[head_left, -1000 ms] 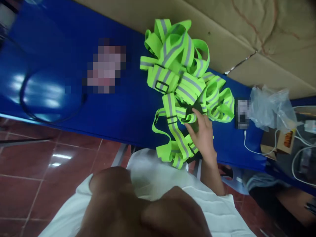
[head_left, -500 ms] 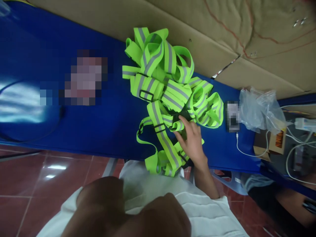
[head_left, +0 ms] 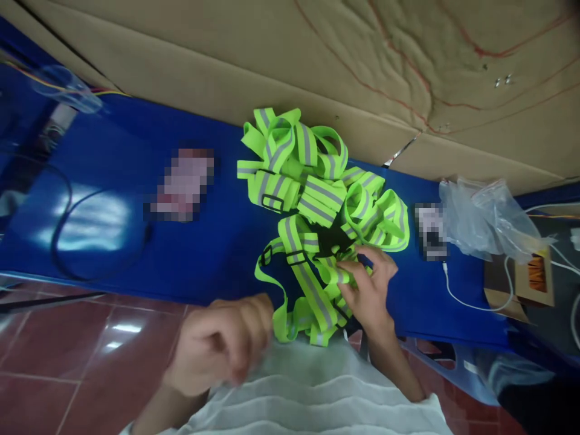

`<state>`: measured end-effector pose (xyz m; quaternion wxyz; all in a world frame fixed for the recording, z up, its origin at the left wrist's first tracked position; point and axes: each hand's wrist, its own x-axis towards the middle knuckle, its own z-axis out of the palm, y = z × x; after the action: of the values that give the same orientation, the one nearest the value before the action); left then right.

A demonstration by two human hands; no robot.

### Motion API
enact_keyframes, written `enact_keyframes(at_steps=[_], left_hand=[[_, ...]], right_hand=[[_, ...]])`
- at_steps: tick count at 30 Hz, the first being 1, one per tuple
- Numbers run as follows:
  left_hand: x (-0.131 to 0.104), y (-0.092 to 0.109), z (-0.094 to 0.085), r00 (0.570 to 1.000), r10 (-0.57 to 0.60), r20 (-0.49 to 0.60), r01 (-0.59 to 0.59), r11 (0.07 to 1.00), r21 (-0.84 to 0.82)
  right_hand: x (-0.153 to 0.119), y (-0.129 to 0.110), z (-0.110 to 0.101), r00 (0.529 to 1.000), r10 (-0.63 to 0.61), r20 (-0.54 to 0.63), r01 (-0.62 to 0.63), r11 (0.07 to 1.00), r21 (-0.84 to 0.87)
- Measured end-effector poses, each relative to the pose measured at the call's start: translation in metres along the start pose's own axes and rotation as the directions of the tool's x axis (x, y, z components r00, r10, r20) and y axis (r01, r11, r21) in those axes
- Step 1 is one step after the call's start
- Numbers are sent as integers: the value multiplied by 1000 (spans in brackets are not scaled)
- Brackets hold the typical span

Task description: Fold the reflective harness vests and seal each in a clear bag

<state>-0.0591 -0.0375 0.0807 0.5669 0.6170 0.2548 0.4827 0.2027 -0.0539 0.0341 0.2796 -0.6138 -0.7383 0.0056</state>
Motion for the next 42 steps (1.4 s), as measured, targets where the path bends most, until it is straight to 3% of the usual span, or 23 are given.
enact_keyframes(at_steps=[2,4,6,8,10,13,16,18,21,25,28,34,39,42], left_hand=[[5,-13,-1,999,6,32,-7,1000,18],[6,-18,-1,994,10,107,-24,991,134],[9,-18,0,989,12,149,-50,965,258],[16,-18,4,988,21,152,-81,912,402],[28,-22,11,987,41,158,-129,792,597],[50,-38,23,986,39,165,-161,522,837],[64,-58,34,982,-112,155,-120,266,956],[66,-67,36,961,-240,139,-95,188,978],[63,-73,33,940,-304,152,-92,203,975],[58,-71,24,949,-186,254,-212,220,952],[57,-68,20,927,-65,369,-353,178,918],[60,-62,17,887,-39,461,-455,106,884],[73,-55,9,799,28,601,-601,-15,799],[79,-54,7,771,46,635,-633,-48,773]], right_hand=[[4,-4,-6,988,-125,86,118,990,77],[8,-7,-8,944,-228,240,194,969,154],[9,-6,-11,879,-281,386,210,954,216],[9,-3,-14,845,-286,452,175,946,273],[8,2,-18,861,-262,436,127,941,314],[10,10,-18,917,-166,364,87,971,222],[13,16,-6,927,-79,368,68,997,41],[14,18,2,906,-60,418,77,997,-26],[14,20,8,887,-37,460,72,996,-59],[15,19,5,887,-71,455,108,992,-57],[17,15,3,903,-114,415,158,985,-73],[19,9,0,904,-250,348,291,954,-71],[25,1,-9,895,-317,314,357,931,-77],[27,-3,-9,886,-299,354,350,933,-89]])
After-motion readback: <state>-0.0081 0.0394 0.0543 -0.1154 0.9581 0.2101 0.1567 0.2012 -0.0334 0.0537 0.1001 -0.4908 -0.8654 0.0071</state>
